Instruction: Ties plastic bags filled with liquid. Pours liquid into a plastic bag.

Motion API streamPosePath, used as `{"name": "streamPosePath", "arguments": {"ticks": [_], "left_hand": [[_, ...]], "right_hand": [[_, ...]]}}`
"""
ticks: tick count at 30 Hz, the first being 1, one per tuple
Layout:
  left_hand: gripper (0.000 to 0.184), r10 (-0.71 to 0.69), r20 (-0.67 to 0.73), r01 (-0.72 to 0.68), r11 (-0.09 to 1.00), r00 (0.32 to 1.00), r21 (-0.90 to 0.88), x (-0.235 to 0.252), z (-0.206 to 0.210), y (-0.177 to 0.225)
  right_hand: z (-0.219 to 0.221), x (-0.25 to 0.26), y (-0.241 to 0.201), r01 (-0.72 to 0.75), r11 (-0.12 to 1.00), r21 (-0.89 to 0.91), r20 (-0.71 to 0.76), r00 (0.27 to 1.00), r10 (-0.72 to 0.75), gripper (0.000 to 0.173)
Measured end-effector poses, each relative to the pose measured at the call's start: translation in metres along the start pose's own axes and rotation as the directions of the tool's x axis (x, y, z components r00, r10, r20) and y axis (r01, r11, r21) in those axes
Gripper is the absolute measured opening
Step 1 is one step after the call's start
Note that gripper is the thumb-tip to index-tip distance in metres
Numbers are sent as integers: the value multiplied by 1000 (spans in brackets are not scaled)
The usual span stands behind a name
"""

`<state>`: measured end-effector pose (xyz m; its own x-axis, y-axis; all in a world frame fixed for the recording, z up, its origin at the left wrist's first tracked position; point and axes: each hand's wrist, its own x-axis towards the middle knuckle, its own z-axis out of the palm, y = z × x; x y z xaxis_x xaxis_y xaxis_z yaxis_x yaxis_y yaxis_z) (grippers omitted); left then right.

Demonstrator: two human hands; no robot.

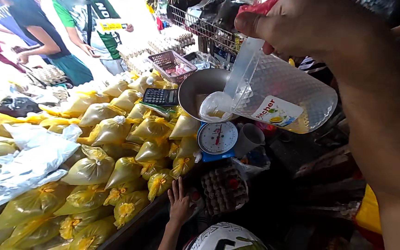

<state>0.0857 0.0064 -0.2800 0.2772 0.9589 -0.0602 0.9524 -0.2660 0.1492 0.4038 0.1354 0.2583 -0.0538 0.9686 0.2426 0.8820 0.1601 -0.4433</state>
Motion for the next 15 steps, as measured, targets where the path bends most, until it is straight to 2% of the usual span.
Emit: {"name": "streamPosePath", "arguments": {"ticks": [2,7,15], "left_hand": [[85,-2,19,3,1000,1000,-20,2,1,1],[83,-5,32,7,999,999,-40,3,2,0],[81,-6,96,12,998,995,-65,3,-4,-1]], "right_hand": [[2,0,0,31,1000,-5,-26,999,-31,38],[2,-5,-3,-5,1000,-7,-24,1000,5,41],[3,-7,1,33,999,10,-52,998,-32,41]]}}
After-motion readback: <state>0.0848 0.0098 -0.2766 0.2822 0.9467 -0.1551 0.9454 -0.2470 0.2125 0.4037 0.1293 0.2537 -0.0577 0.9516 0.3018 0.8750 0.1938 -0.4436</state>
